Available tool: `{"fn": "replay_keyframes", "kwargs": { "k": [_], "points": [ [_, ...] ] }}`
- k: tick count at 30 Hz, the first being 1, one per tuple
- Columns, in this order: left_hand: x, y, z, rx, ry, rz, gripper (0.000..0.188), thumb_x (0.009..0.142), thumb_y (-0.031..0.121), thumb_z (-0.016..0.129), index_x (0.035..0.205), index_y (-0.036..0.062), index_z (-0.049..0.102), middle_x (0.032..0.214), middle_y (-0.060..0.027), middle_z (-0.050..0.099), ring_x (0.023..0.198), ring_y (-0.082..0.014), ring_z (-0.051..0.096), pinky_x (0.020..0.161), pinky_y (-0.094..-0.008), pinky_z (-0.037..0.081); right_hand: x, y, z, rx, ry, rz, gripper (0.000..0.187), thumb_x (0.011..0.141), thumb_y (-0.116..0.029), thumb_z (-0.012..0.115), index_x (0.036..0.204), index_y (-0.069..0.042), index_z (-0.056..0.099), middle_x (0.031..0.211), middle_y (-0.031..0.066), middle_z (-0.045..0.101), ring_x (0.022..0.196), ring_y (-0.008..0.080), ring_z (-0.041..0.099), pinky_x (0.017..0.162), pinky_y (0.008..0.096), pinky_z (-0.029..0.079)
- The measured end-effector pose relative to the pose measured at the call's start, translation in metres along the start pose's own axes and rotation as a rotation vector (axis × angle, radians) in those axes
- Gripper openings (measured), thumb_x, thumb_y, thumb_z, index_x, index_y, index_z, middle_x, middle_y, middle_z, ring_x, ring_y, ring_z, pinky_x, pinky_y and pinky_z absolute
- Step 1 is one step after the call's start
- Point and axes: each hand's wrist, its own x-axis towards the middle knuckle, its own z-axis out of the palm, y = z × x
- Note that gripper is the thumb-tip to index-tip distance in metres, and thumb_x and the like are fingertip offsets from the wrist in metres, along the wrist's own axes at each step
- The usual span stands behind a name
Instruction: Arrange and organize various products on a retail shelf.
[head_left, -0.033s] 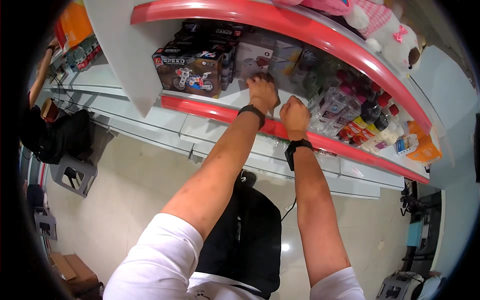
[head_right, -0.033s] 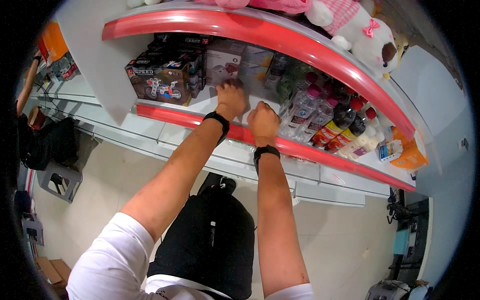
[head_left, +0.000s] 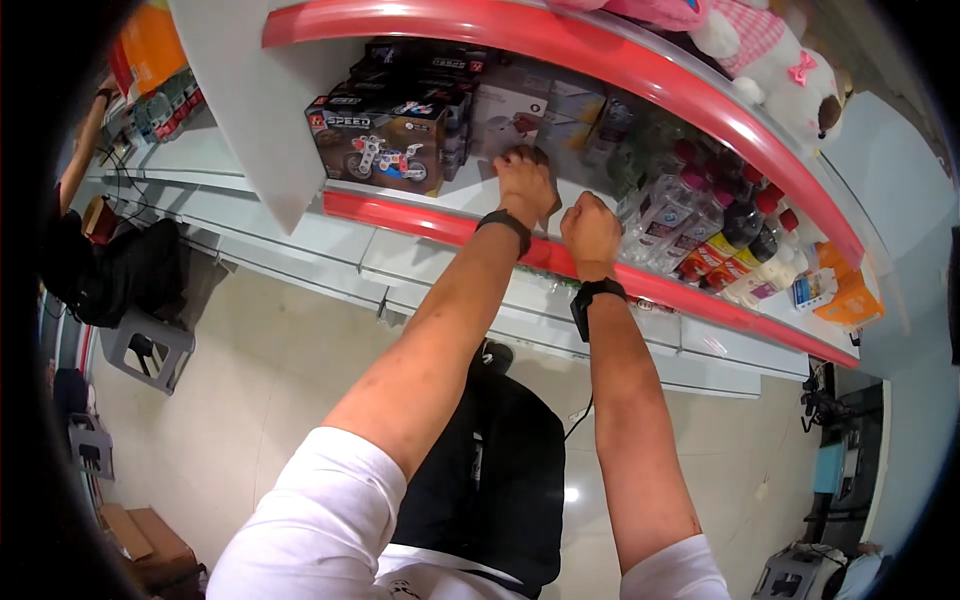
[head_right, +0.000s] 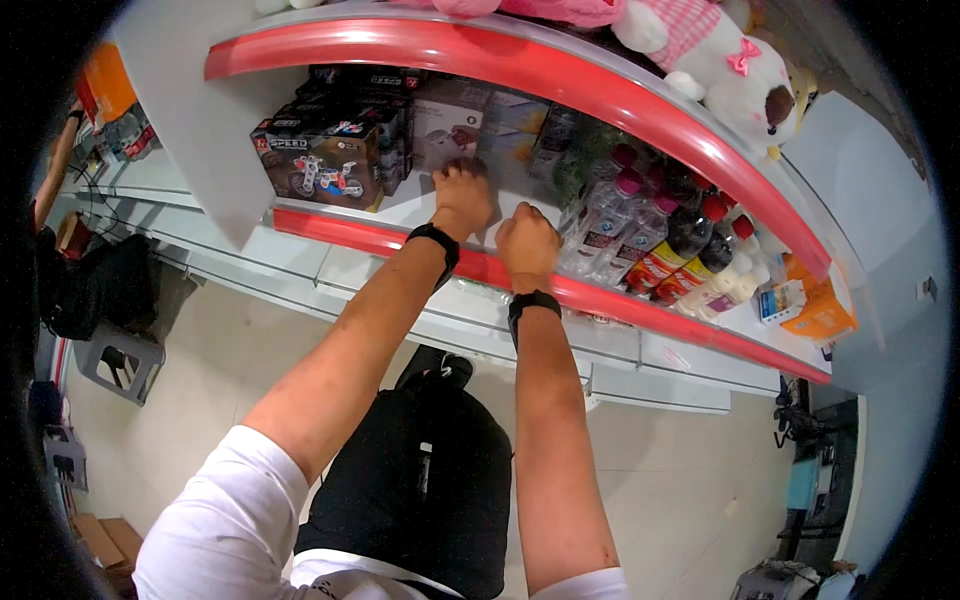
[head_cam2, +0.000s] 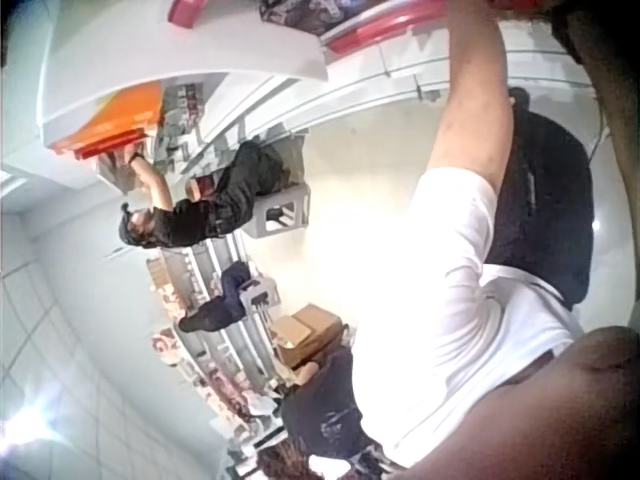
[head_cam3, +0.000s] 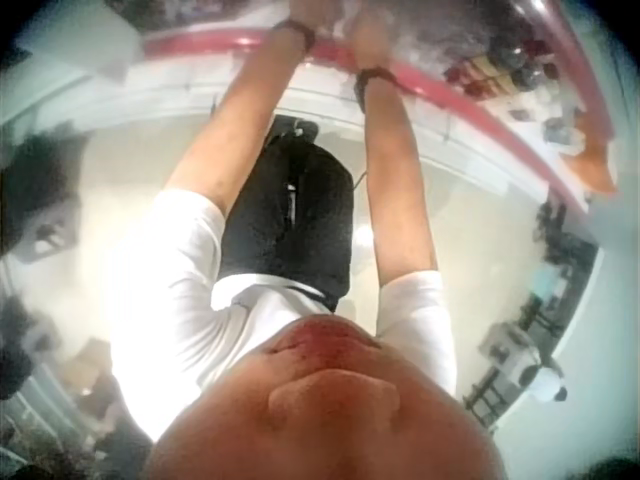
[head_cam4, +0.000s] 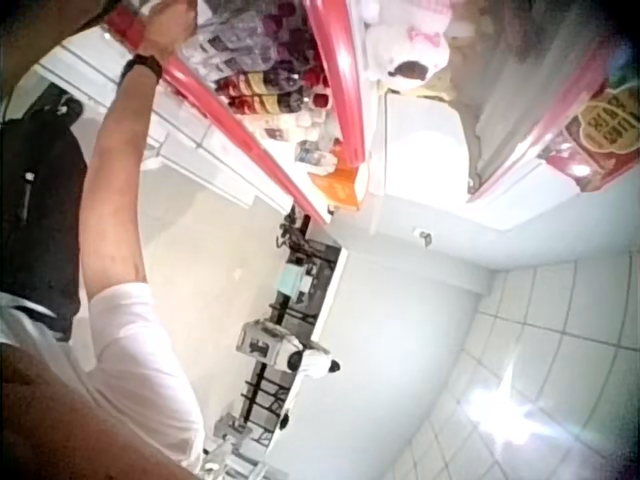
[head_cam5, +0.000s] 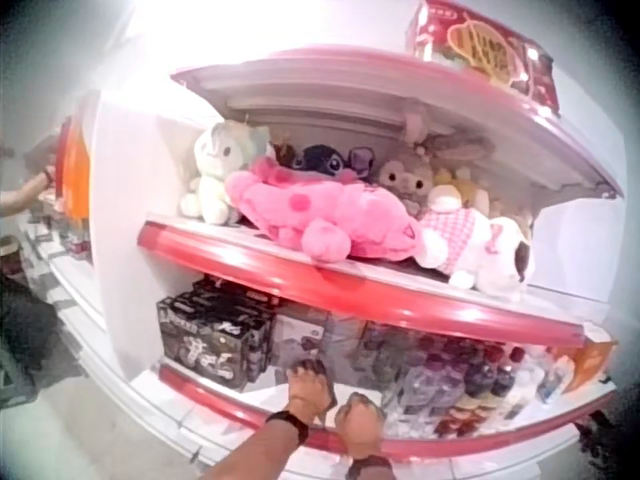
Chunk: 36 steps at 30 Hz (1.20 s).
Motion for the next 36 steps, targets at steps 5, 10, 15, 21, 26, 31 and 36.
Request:
{"fn": "replay_keyframes", "kwargs": {
  "k": [5, 10, 15, 21, 26, 31, 36],
  "points": [
    [-0.001, 0.001, -0.007, -0.05, -0.121, -0.008, 0.051, 0.086, 0.029, 0.042, 0.13, 0.0041, 0.051, 0.133, -0.0181, 0.046, 0.122, -0.0352, 0.042, 0.099, -0.058, 0.027, -0.002, 0.0, -0.004, -0.013, -0.011, 0.007, 0.009, 0.074, -0.012, 0.054, 0.076, -0.003, 0.057, 0.08, 0.0159, 0.066, 0.07, 0.0376, 0.065, 0.066, 0.0479, 0.052],
    [-0.002, 0.002, -0.005, -0.111, -0.094, -0.025, 0.046, 0.086, 0.029, 0.043, 0.122, 0.0034, 0.058, 0.131, -0.018, 0.048, 0.122, -0.036, 0.041, 0.099, -0.0574, 0.026, -0.001, -0.002, -0.006, 0.006, -0.017, 0.006, 0.009, 0.075, -0.012, 0.054, 0.076, -0.003, 0.056, 0.081, 0.0172, 0.065, 0.07, 0.0387, 0.064, 0.065, 0.0483, 0.052],
    [-0.002, 0.001, -0.005, -0.102, -0.083, -0.052, 0.046, 0.085, 0.029, 0.044, 0.121, 0.0037, 0.058, 0.13, -0.0178, 0.049, 0.122, -0.0358, 0.04, 0.1, -0.056, 0.026, 0.0, -0.002, -0.005, -0.014, -0.015, 0.008, 0.009, 0.075, -0.012, 0.054, 0.077, -0.003, 0.057, 0.081, 0.0175, 0.065, 0.07, 0.0389, 0.064, 0.065, 0.0488, 0.052],
    [-0.003, -0.002, -0.005, -0.129, -0.079, -0.027, 0.046, 0.085, 0.03, 0.044, 0.121, 0.0038, 0.059, 0.131, -0.0169, 0.047, 0.124, -0.0341, 0.038, 0.101, -0.0547, 0.024, -0.002, -0.004, -0.009, 0.016, -0.041, 0.023, 0.01, 0.075, -0.013, 0.054, 0.078, -0.003, 0.057, 0.082, 0.0173, 0.065, 0.073, 0.0388, 0.064, 0.068, 0.049, 0.052],
    [-0.004, 0.001, -0.002, -0.113, 0.032, -0.063, 0.045, 0.081, 0.03, 0.051, 0.117, 0.0043, 0.06, 0.126, -0.0171, 0.053, 0.119, -0.0335, 0.045, 0.098, -0.055, 0.031, -0.001, -0.003, -0.007, 0.007, -0.057, 0.052, 0.01, 0.076, -0.013, 0.054, 0.077, -0.003, 0.057, 0.082, 0.0174, 0.065, 0.074, 0.039, 0.064, 0.068, 0.0494, 0.052],
    [-0.002, 0.0, -0.004, -0.092, -0.041, -0.038, 0.044, 0.081, 0.03, 0.051, 0.117, 0.0053, 0.06, 0.127, -0.0162, 0.053, 0.119, -0.0323, 0.045, 0.098, -0.0552, 0.031, -0.001, 0.0, -0.006, 0.019, -0.02, 0.009, 0.011, 0.076, -0.013, 0.054, 0.077, -0.003, 0.057, 0.082, 0.0179, 0.065, 0.073, 0.0389, 0.064, 0.067, 0.0493, 0.052],
    [-0.001, 0.0, -0.008, -0.109, -0.057, -0.057, 0.044, 0.081, 0.03, 0.052, 0.117, 0.0062, 0.061, 0.128, -0.0161, 0.052, 0.119, -0.0323, 0.045, 0.098, -0.0548, 0.03, 0.001, 0.0, -0.005, 0.002, -0.035, 0.008, 0.01, 0.076, -0.012, 0.054, 0.076, -0.003, 0.057, 0.081, 0.0179, 0.065, 0.071, 0.0386, 0.064, 0.066, 0.0485, 0.052]
  ]
}}
